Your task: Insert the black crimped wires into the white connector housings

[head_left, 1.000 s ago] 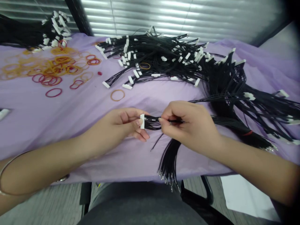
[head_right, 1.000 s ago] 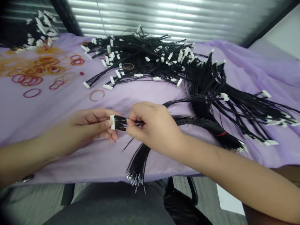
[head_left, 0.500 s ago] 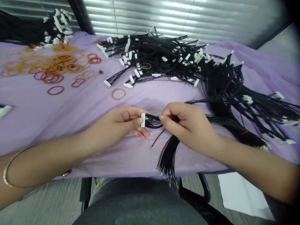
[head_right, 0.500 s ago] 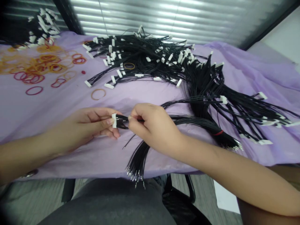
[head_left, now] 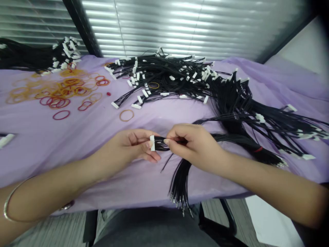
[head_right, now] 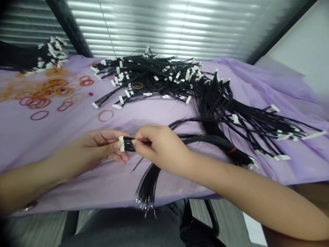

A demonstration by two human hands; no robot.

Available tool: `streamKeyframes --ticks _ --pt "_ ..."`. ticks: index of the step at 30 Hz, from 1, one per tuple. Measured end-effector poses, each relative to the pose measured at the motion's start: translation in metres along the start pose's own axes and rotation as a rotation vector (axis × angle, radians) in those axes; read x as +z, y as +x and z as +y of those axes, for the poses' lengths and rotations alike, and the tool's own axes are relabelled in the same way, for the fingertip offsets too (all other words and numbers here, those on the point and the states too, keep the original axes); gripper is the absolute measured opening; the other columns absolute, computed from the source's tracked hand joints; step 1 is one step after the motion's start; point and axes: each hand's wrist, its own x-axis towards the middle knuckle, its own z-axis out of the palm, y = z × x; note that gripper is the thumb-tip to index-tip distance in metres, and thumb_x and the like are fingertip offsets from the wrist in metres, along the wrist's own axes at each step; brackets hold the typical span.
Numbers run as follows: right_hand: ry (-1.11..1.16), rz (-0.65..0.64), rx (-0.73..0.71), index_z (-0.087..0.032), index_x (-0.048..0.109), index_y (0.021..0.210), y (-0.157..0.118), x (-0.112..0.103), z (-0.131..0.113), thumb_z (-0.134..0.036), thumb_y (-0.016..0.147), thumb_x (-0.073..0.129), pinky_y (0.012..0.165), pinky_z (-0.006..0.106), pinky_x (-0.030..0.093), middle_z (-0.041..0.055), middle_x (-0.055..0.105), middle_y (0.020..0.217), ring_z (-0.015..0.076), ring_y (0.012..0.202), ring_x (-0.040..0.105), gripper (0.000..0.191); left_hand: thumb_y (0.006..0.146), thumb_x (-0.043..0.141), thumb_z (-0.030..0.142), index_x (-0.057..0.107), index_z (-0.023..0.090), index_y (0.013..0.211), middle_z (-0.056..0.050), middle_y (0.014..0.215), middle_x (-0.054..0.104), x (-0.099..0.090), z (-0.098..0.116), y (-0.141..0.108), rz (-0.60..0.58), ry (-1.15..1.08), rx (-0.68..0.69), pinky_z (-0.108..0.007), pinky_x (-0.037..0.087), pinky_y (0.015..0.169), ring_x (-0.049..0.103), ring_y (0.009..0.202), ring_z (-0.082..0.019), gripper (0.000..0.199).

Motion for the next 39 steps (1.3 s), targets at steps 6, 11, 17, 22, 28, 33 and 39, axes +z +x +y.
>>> streamKeyframes --ticks 6,11,17,22,28,33,39 --pt "-0.025 -0.065 0.022 -0.015 0.057 0.071 -0.0022 -0.0017 -0.0042 -0.018 0.087 0.055 0.054 0.019 0.034 -0.0034 0.051 0.062 0.0062 0.057 0.045 0.017 0.09 0.055 0.013 0.064 0.013 0.101 -0.002 0.082 0.071 0.0027 0.0032 -0.0013 -0.03 0.045 0.029 -0.02 0.055 0.073 0.068 0.075 -0.01 0.015" --pt "-0.155 -0.006 -0.046 -0.014 0.056 0.074 -0.0033 -0.0009 -0.0062 -0.019 0.091 0.05 0.058 0.022 0.036 0.0 0.056 0.067 0.009 0.062 0.049 0.019 0.089 0.057 0.013 0.063 0.013 0.099 -0.001 0.083 0.071 0.0036 0.0039 -0.0025 -0.016 0.008 0.048 -0.021 0.056 0.075 0.069 0.078 -0.01 0.012" --pt "-0.198 0.078 -0.102 -0.012 0.058 0.076 -0.0042 0.0038 -0.0036 -0.017 0.088 0.056 0.06 0.022 0.037 0.0005 0.057 0.07 0.0091 0.065 0.05 0.013 0.088 0.061 0.02 0.063 0.015 0.103 -0.003 0.088 0.072 0.0012 0.0005 -0.0012 -0.005 0.011 0.055 -0.023 0.057 0.078 0.071 0.081 -0.013 0.016" --pt "-0.196 0.075 -0.129 -0.01 0.06 0.08 -0.0028 0.0049 0.0001 -0.016 0.088 0.056 0.064 0.022 0.039 0.0021 0.058 0.073 0.0098 0.068 0.051 0.011 0.089 0.061 0.019 0.063 0.014 0.105 -0.003 0.094 0.071 0.0013 -0.0012 -0.0011 0.028 0.065 0.063 -0.021 0.057 0.078 0.07 0.082 -0.011 0.017" --pt "-0.228 0.067 -0.156 -0.011 0.059 0.079 -0.0019 0.0046 0.0019 -0.015 0.088 0.056 0.064 0.023 0.04 0.0029 0.059 0.075 0.0112 0.07 0.052 0.01 0.088 0.062 0.02 0.064 0.015 0.103 -0.003 0.094 0.072 -0.0001 -0.0028 0.0006 0.042 0.037 0.039 -0.02 0.057 0.078 0.07 0.079 -0.011 0.016" --pt "-0.207 0.065 -0.167 -0.013 0.059 0.08 -0.001 0.0028 0.0019 -0.019 0.09 0.054 0.064 0.023 0.04 0.0023 0.06 0.075 0.0109 0.068 0.052 0.012 0.087 0.064 0.02 0.068 0.017 0.102 -0.002 0.091 0.073 -0.0006 -0.004 0.0002 0.057 0.032 0.079 -0.019 0.058 0.076 0.071 0.077 -0.011 0.016" --pt "-0.154 0.114 -0.222 -0.012 0.059 0.08 -0.0021 0.0057 0.0035 -0.018 0.09 0.055 0.065 0.021 0.04 0.0018 0.058 0.073 0.0096 0.067 0.052 0.013 0.086 0.065 0.019 0.072 0.02 0.102 0.0 0.09 0.074 0.0017 -0.0017 -0.0005 0.048 0.064 0.09 -0.015 0.058 0.069 0.07 0.073 -0.009 0.017"
